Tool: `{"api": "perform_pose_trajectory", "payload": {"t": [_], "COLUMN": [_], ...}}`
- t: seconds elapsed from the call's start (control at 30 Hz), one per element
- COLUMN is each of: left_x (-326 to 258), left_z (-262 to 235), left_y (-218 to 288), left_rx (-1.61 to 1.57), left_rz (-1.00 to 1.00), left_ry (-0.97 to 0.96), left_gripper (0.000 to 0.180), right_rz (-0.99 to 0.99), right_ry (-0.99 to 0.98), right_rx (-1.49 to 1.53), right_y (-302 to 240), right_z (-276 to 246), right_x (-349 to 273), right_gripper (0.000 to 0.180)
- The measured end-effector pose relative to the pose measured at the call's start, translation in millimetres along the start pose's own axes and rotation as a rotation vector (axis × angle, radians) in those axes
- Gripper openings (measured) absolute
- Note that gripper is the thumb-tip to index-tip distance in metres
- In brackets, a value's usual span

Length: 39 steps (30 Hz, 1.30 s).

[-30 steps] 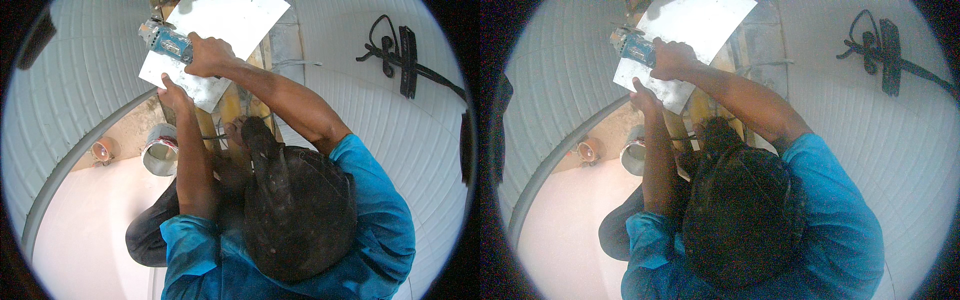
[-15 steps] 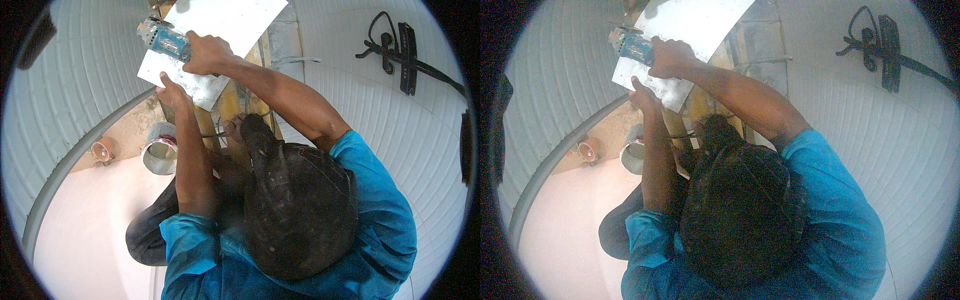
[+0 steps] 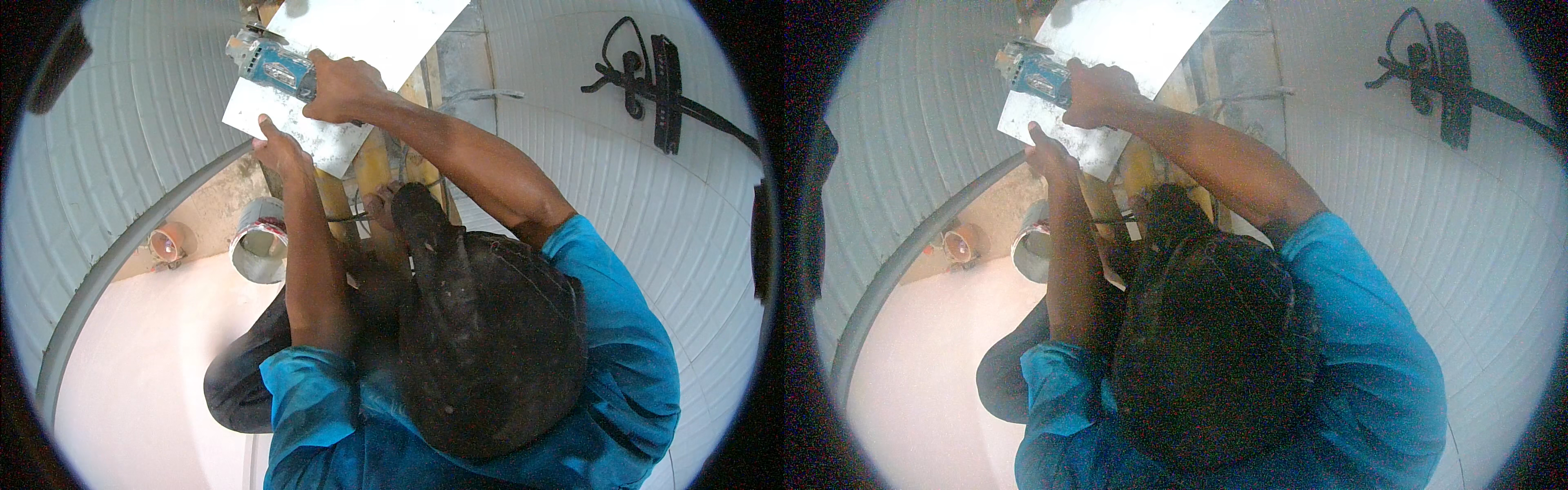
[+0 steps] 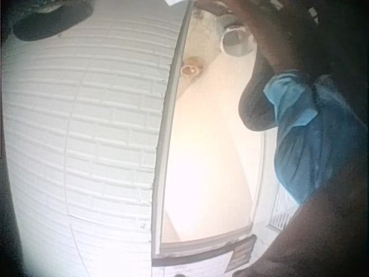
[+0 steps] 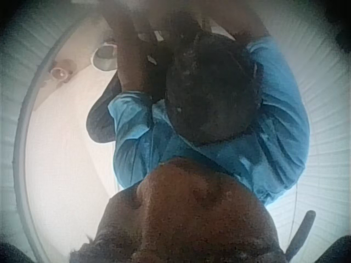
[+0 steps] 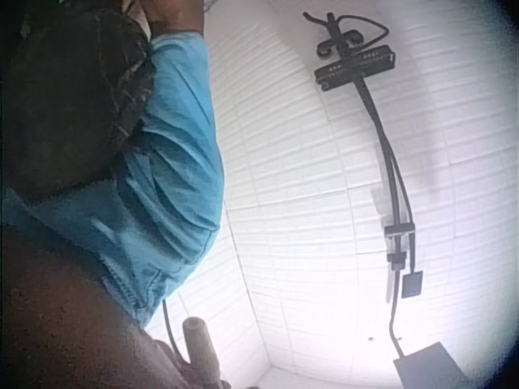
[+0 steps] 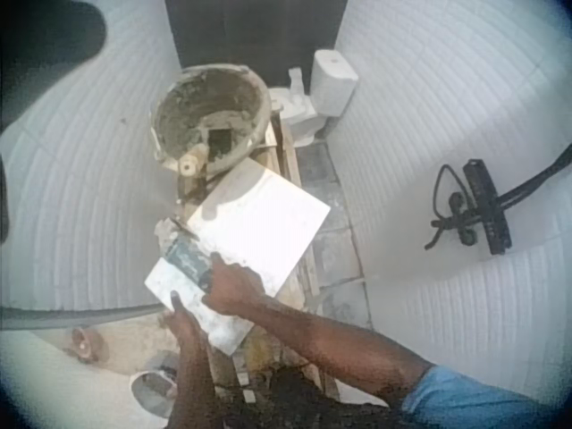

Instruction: The person cuts a ceramic tile using an angle grinder, then fits it into a gap on the wall. They apply adhesive to the back of the tile using a trowel and prepare it for installation.

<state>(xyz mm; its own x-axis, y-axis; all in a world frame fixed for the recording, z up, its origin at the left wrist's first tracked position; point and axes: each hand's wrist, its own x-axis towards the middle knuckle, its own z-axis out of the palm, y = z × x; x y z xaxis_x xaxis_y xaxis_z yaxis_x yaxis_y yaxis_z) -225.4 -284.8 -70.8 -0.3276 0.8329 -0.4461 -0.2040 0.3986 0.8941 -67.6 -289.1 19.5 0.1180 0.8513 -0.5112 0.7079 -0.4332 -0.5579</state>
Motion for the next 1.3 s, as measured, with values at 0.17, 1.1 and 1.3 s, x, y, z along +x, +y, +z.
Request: {"api": "perform_pose_trajectory", "payload": {"t": [0.17, 1.1, 1.3], "left_x": [2.1, -3.5, -1.4], "left_z": [-1.9, 4.2, 5.2], "left_y": [0.2, 11.0, 6.6], "left_rx": [0.055, 0.155, 0.132], "left_rz": [-0.046, -0.093, -0.086], "left_ry": [0.022, 0.07, 0.085], "left_gripper": [0.032, 0.038, 0.038], "right_rz": [0.02, -0.04, 0.014], "right_ry": [-0.013, 0.03, -0.017], "right_rx": [0.009, -0.017, 0.006], "right_y": [0.3, 16.9, 19.4], "right_z": [-1.1, 1.2, -0.3], "right_x": [-3.0, -20.5, -24.2], "right_gripper": [0.069, 0.077, 0.067]}}
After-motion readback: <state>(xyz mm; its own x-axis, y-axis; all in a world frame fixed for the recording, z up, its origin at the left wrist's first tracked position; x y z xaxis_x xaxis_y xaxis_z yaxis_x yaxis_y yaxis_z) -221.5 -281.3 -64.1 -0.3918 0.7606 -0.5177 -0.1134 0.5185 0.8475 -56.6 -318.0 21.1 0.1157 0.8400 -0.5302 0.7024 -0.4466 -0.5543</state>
